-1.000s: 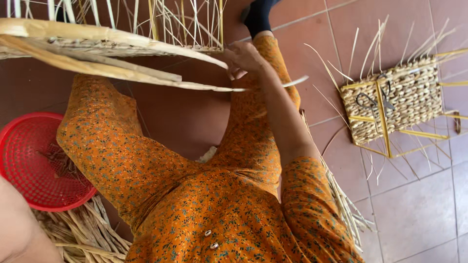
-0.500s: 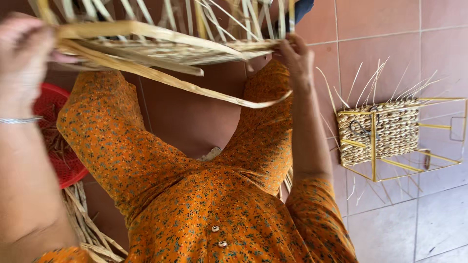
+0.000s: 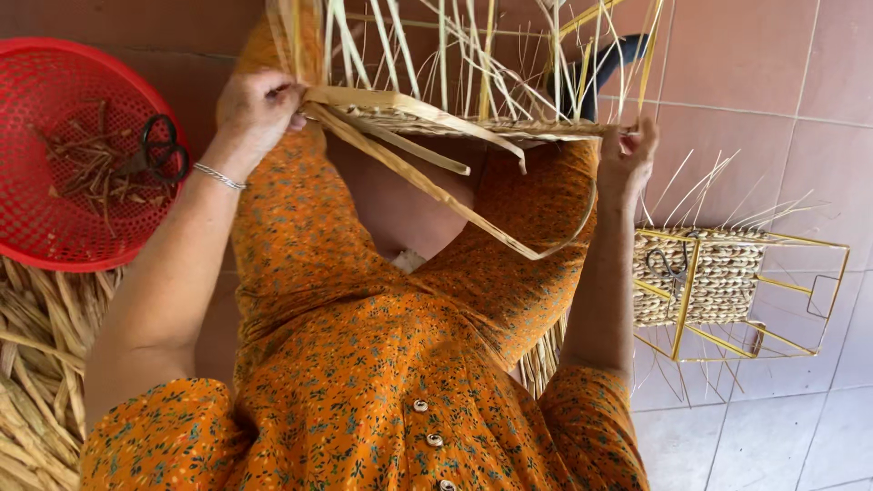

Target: The person sits on the floor weaving dried seagrass strands around a metal frame basket, tucking and tightening strands to build up the woven side wall. They reach for new strands from a pile on the floor and work the weave around the frame edge.

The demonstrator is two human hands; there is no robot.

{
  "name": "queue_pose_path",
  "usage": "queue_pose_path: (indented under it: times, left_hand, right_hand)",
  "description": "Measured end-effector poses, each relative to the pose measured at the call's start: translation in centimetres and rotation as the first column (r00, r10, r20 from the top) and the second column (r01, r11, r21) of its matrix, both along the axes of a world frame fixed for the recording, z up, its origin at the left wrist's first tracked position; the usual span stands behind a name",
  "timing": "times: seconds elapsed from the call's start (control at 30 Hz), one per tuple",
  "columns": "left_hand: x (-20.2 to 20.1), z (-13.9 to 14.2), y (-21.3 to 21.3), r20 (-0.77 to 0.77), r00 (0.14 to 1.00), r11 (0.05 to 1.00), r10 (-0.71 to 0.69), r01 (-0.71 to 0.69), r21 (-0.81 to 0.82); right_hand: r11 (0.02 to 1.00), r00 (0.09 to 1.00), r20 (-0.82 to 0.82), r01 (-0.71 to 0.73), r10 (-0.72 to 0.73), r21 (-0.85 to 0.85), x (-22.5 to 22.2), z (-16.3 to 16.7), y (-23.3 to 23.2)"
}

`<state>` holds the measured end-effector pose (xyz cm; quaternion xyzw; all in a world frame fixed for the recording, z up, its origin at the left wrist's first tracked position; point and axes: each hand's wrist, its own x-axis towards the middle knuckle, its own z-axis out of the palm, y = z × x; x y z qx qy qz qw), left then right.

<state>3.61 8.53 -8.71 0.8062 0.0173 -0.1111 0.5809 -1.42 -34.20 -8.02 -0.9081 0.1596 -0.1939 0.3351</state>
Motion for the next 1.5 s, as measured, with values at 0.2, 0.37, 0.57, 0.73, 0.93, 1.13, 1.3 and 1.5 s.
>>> queue_pose_path:
  times: [0.2,0.37,0.57,0.73,0.93,1.13,1.3,1.5]
  left_hand:
    - [0.5,1.2,-1.5,0.526,0.826,0.911,-0.201,-0.04,0.411]
    - [0.4,0.6,-1.6,0.569,0.702,0.816,-0.428,0.031,0.577]
    - [2.7,-0.9,-1.9,0.402,0.827,0.912,-0.393,0.293,0.288]
    - [2.8,-0.8,-1.9,0.264,0.869,0.9,-0.419,0.359,0.245]
    - [2.9,-0.8,-1.8,0.312,0.868,0.922,-0.386,0.352,0.162]
    - [2.0,-1.0,-0.8,0.239,0.91,0.94,-0.339,0.336,0.053]
    - [0.9,-1.0,-0.7,0.339,0.873,0.933,-0.35,0.358,0.042]
    - [-0.1,-1.6,-1.2,0.3,0.918,0.956,-0.259,0.289,-0.058]
  right_hand:
    - [0.958,0.936,0.258,-0.188,0.241,-0.216,-1.6,1.7,4.8]
    - [0.716,0.715,0.158,-0.606,0.682,-0.347,-0.5,2.1,11.5]
    - [0.581,0.661,-0.024,-0.675,0.75,-0.454,2.8,0.5,13.3]
    - [0.569,0.602,-0.055,-0.777,0.796,-0.271,3.0,-0.2,14.0]
    - [0.459,0.529,-0.281,-0.843,0.801,-0.28,3.8,1.1,16.3]
    - [0.472,0.55,-0.602,-0.828,0.579,-0.303,5.7,1.3,17.5]
    - [0.523,0.546,-0.363,-0.836,0.756,-0.166,5.0,1.8,15.9]
    - [0.407,0.69,-0.138,-0.563,0.71,-0.72,4.8,5.2,16.5]
